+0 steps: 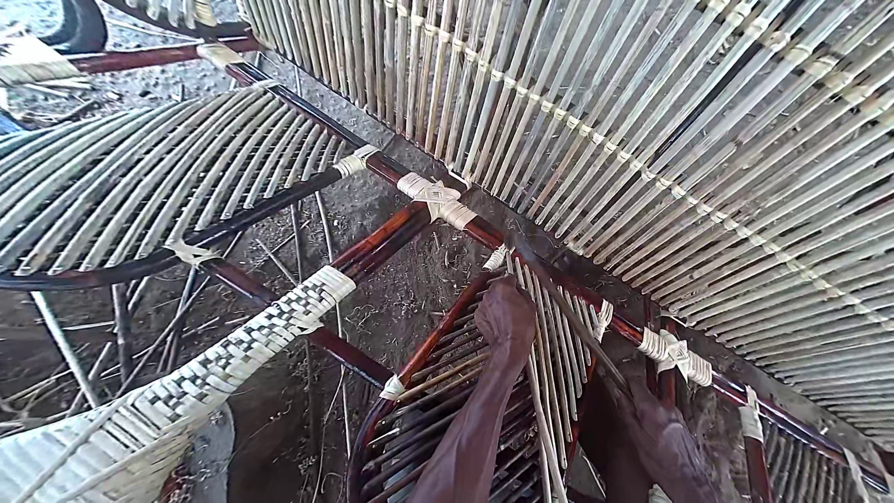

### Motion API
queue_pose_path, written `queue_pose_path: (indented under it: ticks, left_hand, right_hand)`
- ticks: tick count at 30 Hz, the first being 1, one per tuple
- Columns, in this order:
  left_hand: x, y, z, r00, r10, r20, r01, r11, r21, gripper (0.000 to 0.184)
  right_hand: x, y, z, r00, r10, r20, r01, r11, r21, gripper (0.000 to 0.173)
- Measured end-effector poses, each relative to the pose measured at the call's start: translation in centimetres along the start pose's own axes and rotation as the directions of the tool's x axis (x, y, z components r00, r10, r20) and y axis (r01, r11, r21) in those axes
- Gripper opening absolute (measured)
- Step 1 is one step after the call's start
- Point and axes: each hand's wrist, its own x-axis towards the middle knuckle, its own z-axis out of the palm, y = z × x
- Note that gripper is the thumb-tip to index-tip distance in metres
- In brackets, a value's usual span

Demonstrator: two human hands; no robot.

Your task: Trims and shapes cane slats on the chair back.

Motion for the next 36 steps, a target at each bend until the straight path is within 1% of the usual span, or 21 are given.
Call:
queue_pose_path:
  ticks: [1, 2, 4, 7, 9, 10, 11, 13, 14, 15, 17, 19, 21, 23, 25, 27, 30, 31, 33, 34, 36]
  left_hand:
    - [-0.2, -0.2, 0.1, 1.0, 0.019, -0.018, -0.019, 1.0, -0.018, 0.021]
    - [-0.4, -0.4, 0.2, 0.997, 0.052, -0.051, -0.055, 0.997, -0.046, 0.02]
    - [-0.4, -0.6, 0.3, 0.996, 0.067, -0.066, -0.071, 0.996, -0.058, 0.019]
    - [0.2, 0.0, 0.0, 1.0, 0.0, -0.001, 0.0, 1.0, -0.01, 0.021]
    - [0.0, -0.1, 0.1, 1.0, 0.014, -0.027, -0.014, 1.0, -0.027, 0.02]
    - [-0.2, -0.4, 0.3, 0.997, 0.045, -0.056, -0.048, 0.997, -0.057, 0.018]
    - [-0.4, -0.5, 0.4, 0.996, 0.058, -0.068, -0.063, 0.995, -0.072, 0.018]
    - [-0.6, -0.7, 0.5, 0.995, 0.072, -0.073, -0.077, 0.994, -0.074, 0.02]
    - [-0.6, -0.7, 0.5, 0.994, 0.082, -0.073, -0.088, 0.994, -0.069, 0.021]
    - [-0.5, -0.7, 0.6, 0.993, 0.092, -0.071, -0.097, 0.993, -0.068, 0.021]
    - [-0.3, -0.7, 0.5, 0.997, 0.071, -0.044, -0.073, 0.996, -0.047, 0.02]
    - [-0.1, -0.3, 0.4, 0.999, 0.028, -0.015, -0.028, 1.0, -0.011, 0.02]
    - [-0.4, -0.7, 0.6, 0.995, 0.078, -0.069, -0.082, 0.995, -0.051, 0.019]
    - [-0.6, -0.9, 0.7, 0.991, 0.096, -0.091, -0.103, 0.992, -0.069, 0.018]
    - [-0.4, -0.7, 0.5, 0.995, 0.072, -0.071, -0.075, 0.996, -0.05, 0.019]
    - [0.0, -0.2, 0.4, 0.999, 0.027, -0.036, -0.027, 1.0, -0.008, 0.021]
    - [0.1, -0.1, 0.3, 1.0, 0.016, -0.021, -0.016, 1.0, -0.007, 0.021]
    - [0.0, -0.2, 0.3, 0.999, 0.023, -0.029, -0.023, 1.0, -0.012, 0.021]
    - [-0.3, -0.6, 0.6, 0.994, 0.07, -0.079, -0.075, 0.996, -0.05, 0.022]
    - [-0.5, -0.7, 0.7, 0.991, 0.088, -0.098, -0.095, 0.993, -0.063, 0.022]
    - [-0.5, -0.9, 0.7, 0.989, 0.101, -0.108, -0.109, 0.991, -0.073, 0.021]
  right_hand:
    - [0.2, 0.0, 0.0, 0.999, 0.03, 0.043, -0.03, 1.0, -0.006, 0.043]
    - [0.4, 0.0, 0.1, 0.998, 0.039, 0.044, -0.039, 0.999, 0.002, 0.043]
    - [0.2, -0.2, 0.0, 1.0, 0.007, -0.018, -0.006, 0.999, 0.042, 0.045]
    - [-0.1, -0.8, -0.7, 0.985, -0.062, -0.159, 0.077, 0.993, 0.087, 0.049]
    - [-0.3, -1.0, -0.4, 0.971, -0.088, -0.224, 0.108, 0.991, 0.077, 0.049]
    - [-0.3, -0.8, 0.1, 0.972, -0.084, -0.22, 0.098, 0.994, 0.053, 0.048]
    - [-0.3, -0.6, 0.5, 0.985, -0.059, -0.164, 0.063, 0.998, 0.018, 0.045]
    - [0.1, -0.6, 0.2, 0.997, 0.056, 0.056, -0.055, 0.998, -0.018, 0.04]
    - [0.4, -0.5, -0.1, 0.993, 0.079, 0.091, -0.077, 0.997, -0.019, 0.039]
    - [0.6, -0.6, -0.3, 0.996, 0.057, 0.062, -0.057, 0.998, -0.003, 0.04]
    - [0.1, -1.2, -0.7, 0.996, -0.027, -0.084, 0.031, 0.998, 0.052, 0.047]
    - [-0.2, -1.7, -1.1, 0.974, -0.074, -0.213, 0.096, 0.991, 0.097, 0.05]
    - [-0.4, -1.7, -0.8, 0.963, -0.077, -0.258, 0.113, 0.986, 0.125, 0.05]
    - [-0.4, -1.4, -0.3, 0.974, -0.058, -0.218, 0.089, 0.987, 0.136, 0.049]
    - [-0.3, -1.0, -0.2, 0.986, -0.043, -0.162, 0.066, 0.988, 0.138, 0.05]
    - [-0.4, -0.8, 0.0, 0.986, -0.042, -0.16, 0.065, 0.988, 0.141, 0.052]
    - [-0.4, -1.0, 0.3, 0.986, -0.045, -0.162, 0.059, 0.995, 0.084, 0.052]
    - [-0.4, -0.9, 0.5, 0.994, -0.028, -0.108, 0.033, 0.998, 0.045, 0.049]
    - [0.1, -1.0, 0.2, 0.996, 0.056, 0.071, -0.056, 0.998, 0.0, 0.043]
    - [0.5, -1.1, -0.1, 0.993, 0.07, 0.096, -0.07, 0.998, -0.006, 0.042]
    - [0.7, -1.5, -0.3, 1.0, 0.011, 0.005, -0.011, 0.999, 0.031, 0.045]
